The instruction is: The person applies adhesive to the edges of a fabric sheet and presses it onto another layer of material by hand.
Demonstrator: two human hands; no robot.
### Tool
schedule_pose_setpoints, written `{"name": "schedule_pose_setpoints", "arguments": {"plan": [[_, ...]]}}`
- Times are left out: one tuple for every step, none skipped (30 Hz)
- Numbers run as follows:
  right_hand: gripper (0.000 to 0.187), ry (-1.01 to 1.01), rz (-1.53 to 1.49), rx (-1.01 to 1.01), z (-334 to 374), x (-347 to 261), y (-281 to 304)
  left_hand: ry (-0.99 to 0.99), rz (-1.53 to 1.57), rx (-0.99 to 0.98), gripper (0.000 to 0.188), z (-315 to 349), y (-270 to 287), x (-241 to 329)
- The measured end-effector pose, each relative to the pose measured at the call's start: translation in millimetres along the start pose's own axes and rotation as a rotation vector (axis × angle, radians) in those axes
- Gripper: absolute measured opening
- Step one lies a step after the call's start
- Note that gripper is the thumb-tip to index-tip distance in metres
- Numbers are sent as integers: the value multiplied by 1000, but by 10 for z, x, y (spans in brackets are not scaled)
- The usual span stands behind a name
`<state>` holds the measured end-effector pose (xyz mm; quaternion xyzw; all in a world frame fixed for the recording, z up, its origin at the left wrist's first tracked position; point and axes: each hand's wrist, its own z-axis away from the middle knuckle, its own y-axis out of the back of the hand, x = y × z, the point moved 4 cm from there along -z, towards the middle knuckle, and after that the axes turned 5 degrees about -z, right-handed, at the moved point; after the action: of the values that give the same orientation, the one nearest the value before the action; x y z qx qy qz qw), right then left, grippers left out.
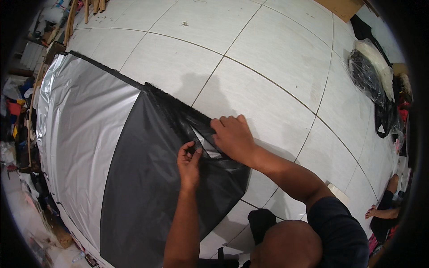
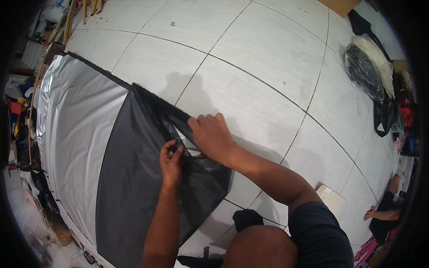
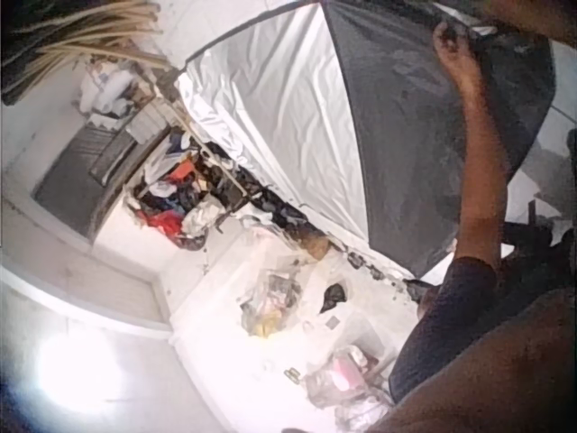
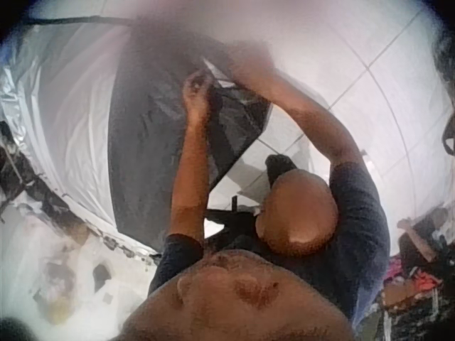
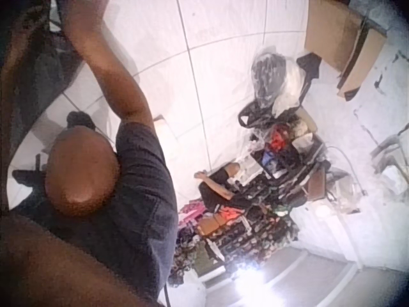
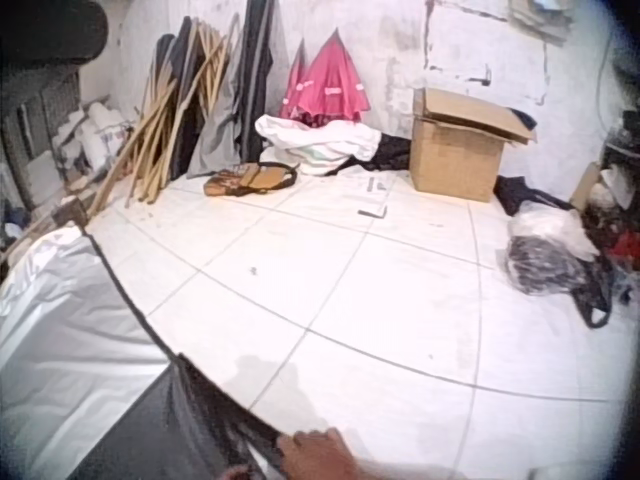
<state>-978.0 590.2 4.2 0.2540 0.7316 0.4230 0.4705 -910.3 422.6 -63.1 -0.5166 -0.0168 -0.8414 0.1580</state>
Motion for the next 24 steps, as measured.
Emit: {"name": "schedule_pose_setpoints", "arguments": {"plan": [[22,18,-47,1,-34,-30,8,3,-6,-8,31,1,-13,-5],[22,38,-103,-106,-16,-25,-35,5,-11,-16,31,3,-25,-9],[22,69,-168,-208,-16,-58,-84,-1,-22,-14,31,16,0,24],[22,94,-226,-313,-3,-69,-129,-16,-7,-13,31,7,11,9],[23,78,-247,-369,-6,-56,-171,-31,9,-13,31,-8,22,-15],[24,61,-268,-425,-15,-40,-221,-46,24,-12,32,-20,35,-33],[24,41,-290,-484,-9,-16,-268,-42,16,-18,32,-17,25,-34],[23,36,-288,-474,-10,10,-273,-38,8,-23,32,-12,18,-34],[22,31,-286,-465,-6,40,-272,-34,0,-29,32,-10,9,-35],[21,29,-286,-456,-1,55,-271,-35,1,-26,33,-12,14,-40],[21,28,-284,-433,14,69,-251,-37,2,-24,33,-17,17,-45],[20,27,-282,-410,35,84,-218,-38,3,-21,33,-20,21,-51],[20,24,-278,-388,53,104,-179,-36,4,-22,33,-16,7,-44],[20,18,-236,-372,57,125,-135,-34,5,-23,33,-6,-4,-37],[21,12,-193,-356,54,144,-84,-32,6,-24,34,-1,-16,-30],[21,8,-154,-339,49,150,-48,-35,-13,-17,33,-3,-3,-35],[21,-20,-94,-320,55,153,-34,-37,-32,-9,33,-9,15,-38],[22,-47,-34,-300,69,146,-25,-40,-52,-2,33,-11,31,-42],[22,-77,28,-281,78,140,-6,-38,-37,-5,33,-11,23,-36],[21,-109,-18,-275,68,108,9,-36,-22,-8,33,-8,17,-30],[19,-139,-65,-268,41,54,31,-34,-7,-11,32,-4,11,-25],[18,-171,-111,-259,29,32,53,-32,-9,-6,32,-4,0,-18],[17,-135,-88,-227,42,42,14,-30,-10,0,31,-3,-13,-12],[16,-99,-64,-196,64,74,-74,-28,-11,5,31,-3,-23,-7]]}}
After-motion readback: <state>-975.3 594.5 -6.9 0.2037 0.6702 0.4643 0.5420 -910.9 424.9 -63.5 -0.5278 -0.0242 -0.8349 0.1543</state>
